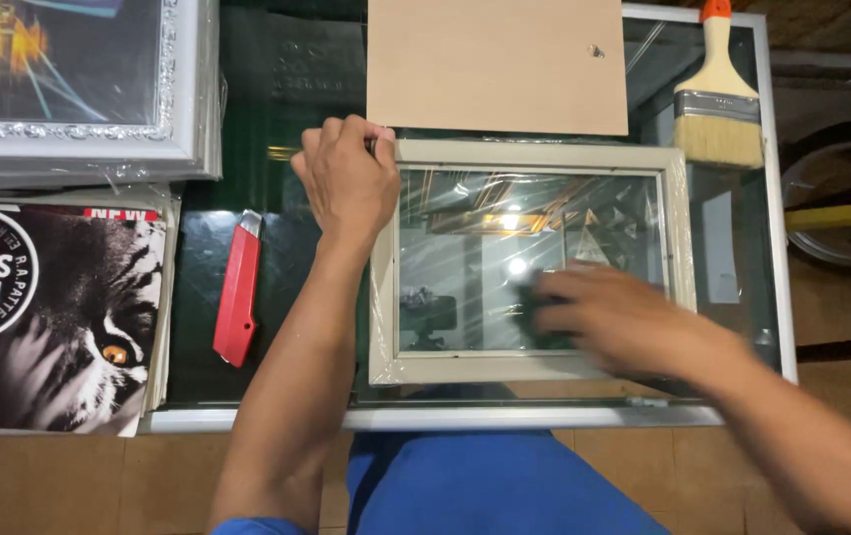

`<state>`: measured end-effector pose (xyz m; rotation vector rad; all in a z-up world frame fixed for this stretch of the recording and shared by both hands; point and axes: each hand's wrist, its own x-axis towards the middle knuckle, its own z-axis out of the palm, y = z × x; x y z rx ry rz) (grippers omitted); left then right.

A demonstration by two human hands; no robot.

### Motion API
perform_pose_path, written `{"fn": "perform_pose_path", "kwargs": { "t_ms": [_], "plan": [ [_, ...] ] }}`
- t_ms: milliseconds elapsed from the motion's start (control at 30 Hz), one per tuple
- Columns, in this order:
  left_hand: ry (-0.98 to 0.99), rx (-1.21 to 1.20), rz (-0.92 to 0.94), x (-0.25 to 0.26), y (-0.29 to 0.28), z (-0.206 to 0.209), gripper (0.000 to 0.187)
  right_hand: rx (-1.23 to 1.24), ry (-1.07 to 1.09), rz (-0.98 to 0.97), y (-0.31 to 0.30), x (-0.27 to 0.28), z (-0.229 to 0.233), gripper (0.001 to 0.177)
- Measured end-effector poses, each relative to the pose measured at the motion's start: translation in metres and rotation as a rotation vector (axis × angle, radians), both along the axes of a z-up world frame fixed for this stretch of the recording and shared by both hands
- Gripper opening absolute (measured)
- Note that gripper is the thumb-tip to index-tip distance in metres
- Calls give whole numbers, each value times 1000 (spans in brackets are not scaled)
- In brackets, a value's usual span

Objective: Cleaning the glass of a picture frame using a brush and a cleaning cloth.

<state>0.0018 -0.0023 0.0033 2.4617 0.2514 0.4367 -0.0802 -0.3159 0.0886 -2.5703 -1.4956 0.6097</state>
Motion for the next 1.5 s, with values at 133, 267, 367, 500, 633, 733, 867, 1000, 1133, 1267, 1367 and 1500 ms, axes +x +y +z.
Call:
{"fn": "perform_pose_path", "kwargs": {
  "t_ms": [133,267,367,500,633,733,867,1000,1133,1267,1367,1500],
  "plan": [
    [0,-11,28,-1,-3,-2,13,253,6,139,104,1,-12,34],
    [-14,-3,15,-2,0,-5,11,479,-21,169,117,4,-43,36],
    [-33,7,8,-2,-2,-5,12,561,140,-9,51,4,-20,23],
    [-55,12,31,-2,-2,-5,14,215,-54,-271,-80,7,2,13],
    [-41,-11,30,-3,-3,0,14,136,-141,-294,-65,12,-15,18],
    [-79,20,35,-2,-2,0,14,236,-179,-112,29,23,-24,27],
    [-28,15,27,-2,0,-3,15,554,-139,12,120,21,-61,24],
    [-27,27,20,-2,1,-7,14,910,100,-342,103,7,-61,19],
    [-53,17,38,-2,-3,0,13,804,-137,-596,-18,4,-43,24],
    [-41,12,34,-5,-4,0,14,309,-524,-940,-40,-3,-67,28],
    [-56,17,37,-3,-4,1,15,271,-517,-886,41,17,-79,22],
    [-56,37,42,0,-2,-9,16,471,-538,-676,160,22,-71,24]
  ]
}}
